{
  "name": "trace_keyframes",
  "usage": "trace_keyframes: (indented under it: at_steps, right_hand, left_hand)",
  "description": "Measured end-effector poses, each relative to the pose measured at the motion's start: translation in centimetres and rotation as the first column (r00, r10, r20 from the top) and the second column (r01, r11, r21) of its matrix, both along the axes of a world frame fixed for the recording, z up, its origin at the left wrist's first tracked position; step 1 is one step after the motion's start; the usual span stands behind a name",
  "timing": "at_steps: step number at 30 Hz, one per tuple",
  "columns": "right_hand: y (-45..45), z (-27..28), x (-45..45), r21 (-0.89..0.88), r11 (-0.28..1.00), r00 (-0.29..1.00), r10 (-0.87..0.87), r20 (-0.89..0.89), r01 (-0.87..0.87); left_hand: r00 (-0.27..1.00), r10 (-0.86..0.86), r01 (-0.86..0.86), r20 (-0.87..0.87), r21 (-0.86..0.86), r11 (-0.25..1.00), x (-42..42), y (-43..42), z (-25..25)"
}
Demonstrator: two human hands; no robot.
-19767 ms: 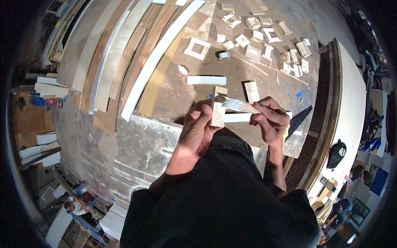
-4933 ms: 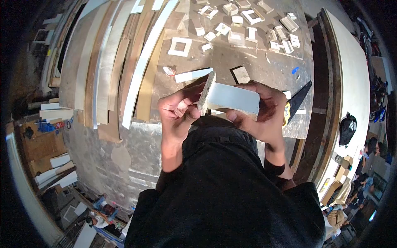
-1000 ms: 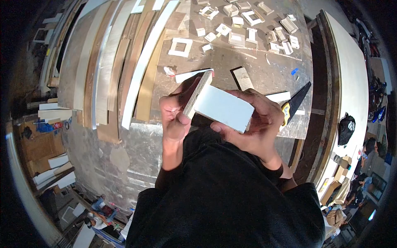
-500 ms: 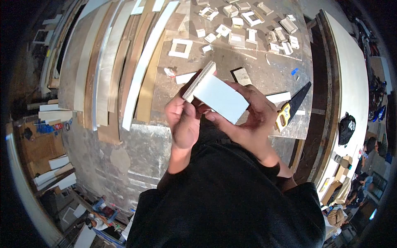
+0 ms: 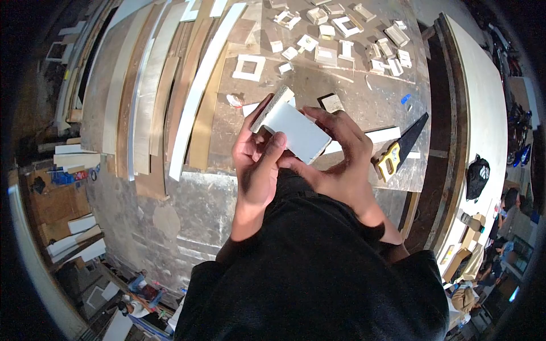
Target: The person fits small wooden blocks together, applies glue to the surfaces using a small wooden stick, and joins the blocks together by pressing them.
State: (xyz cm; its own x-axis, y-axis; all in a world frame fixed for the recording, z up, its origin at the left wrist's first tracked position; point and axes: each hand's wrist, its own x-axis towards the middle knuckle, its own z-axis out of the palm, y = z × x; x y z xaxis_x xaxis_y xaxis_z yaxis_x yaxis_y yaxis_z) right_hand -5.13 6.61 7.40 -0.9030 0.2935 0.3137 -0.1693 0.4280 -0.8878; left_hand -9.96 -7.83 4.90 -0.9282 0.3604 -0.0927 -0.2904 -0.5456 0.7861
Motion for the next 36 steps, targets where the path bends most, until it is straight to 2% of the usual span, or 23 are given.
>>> trace_keyframes:
  at_steps: [1, 2, 4, 8, 10, 13, 17, 19, 26, 28, 29, 30, 33, 36]
  right_hand:
    - [0.1, -0.1, -0.1, -0.078, 0.997, 0.999, 0.027, 0.025, -0.025]
    - [0.2, -0.4, -0.1, -0.077, 0.997, 0.999, 0.031, 0.023, -0.030]
    - [0.5, -1.3, -0.1, -0.130, 0.990, 0.999, 0.046, -0.005, -0.046]
    - [0.0, -2.2, -0.2, -0.167, 0.986, 0.999, 0.021, 0.037, -0.014]
    - [-0.8, -3.3, -0.6, -0.491, 0.871, 0.999, 0.026, 0.045, 0.000]
    - [-1.8, -4.0, -1.1, -0.584, 0.812, 0.998, 0.041, 0.050, -0.005]
    - [-2.7, -5.1, -2.1, -0.622, 0.783, 0.996, 0.076, 0.038, -0.036]
    - [-3.3, -5.3, -2.7, -0.662, 0.750, 0.994, 0.086, 0.067, -0.021]
    - [-3.8, -7.3, -4.6, -0.606, 0.792, 0.985, 0.159, 0.074, -0.082]
    - [-3.6, -7.4, -5.3, -0.661, 0.748, 0.973, 0.101, 0.205, 0.062]
    - [-3.6, -7.6, -5.8, -0.602, 0.791, 0.969, 0.050, 0.243, 0.110]
    - [-3.3, -7.9, -6.2, -0.621, 0.772, 0.966, 0.037, 0.255, 0.134]
    - [-2.1, -9.7, -7.8, -0.545, 0.810, 0.947, -0.039, 0.319, 0.217]
    - [-0.7, -11.7, -9.4, -0.485, 0.828, 0.933, -0.118, 0.339, 0.281]
  left_hand:
    - [0.999, 0.025, -0.024, 0.032, -0.048, 0.999, -0.2, 0.1, 0.0]
    - [0.999, 0.030, -0.028, 0.030, -0.047, 0.999, -0.3, 0.0, -0.1]
    - [0.995, 0.003, -0.014, -0.097, -0.111, 0.994, -0.7, -0.1, -0.7]
    - [0.984, 0.002, -0.021, -0.176, -0.102, 0.995, -0.7, 0.4, -1.4]
    - [0.990, 0.019, -0.027, -0.139, -0.051, 0.998, -1.0, 0.5, -2.0]
    - [0.993, 0.032, -0.039, -0.114, -0.063, 0.997, -1.3, 0.5, -1.6]
    - [0.986, 0.027, -0.039, -0.166, -0.067, 0.997, -2.0, -0.1, -1.7]
    - [0.990, 0.045, -0.056, -0.132, -0.081, 0.995, -2.3, -0.5, -1.8]
    - [0.996, 0.076, -0.080, -0.037, -0.103, 0.991, -4.9, -3.6, -2.9]
    - [0.983, 0.180, -0.178, 0.031, -0.056, 0.982, -6.1, -4.7, -3.9]
    - [0.990, 0.141, -0.140, 0.030, -0.033, 0.990, -6.6, -5.7, -5.0]
    - [0.987, 0.156, -0.155, 0.029, -0.028, 0.988, -7.2, -6.7, -5.9]
    - [0.982, 0.084, -0.117, 0.171, 0.192, 0.974, -8.5, -9.4, -7.6]
    - [0.972, 0.042, -0.093, 0.233, 0.209, 0.973, -9.3, -12.0, -7.9]
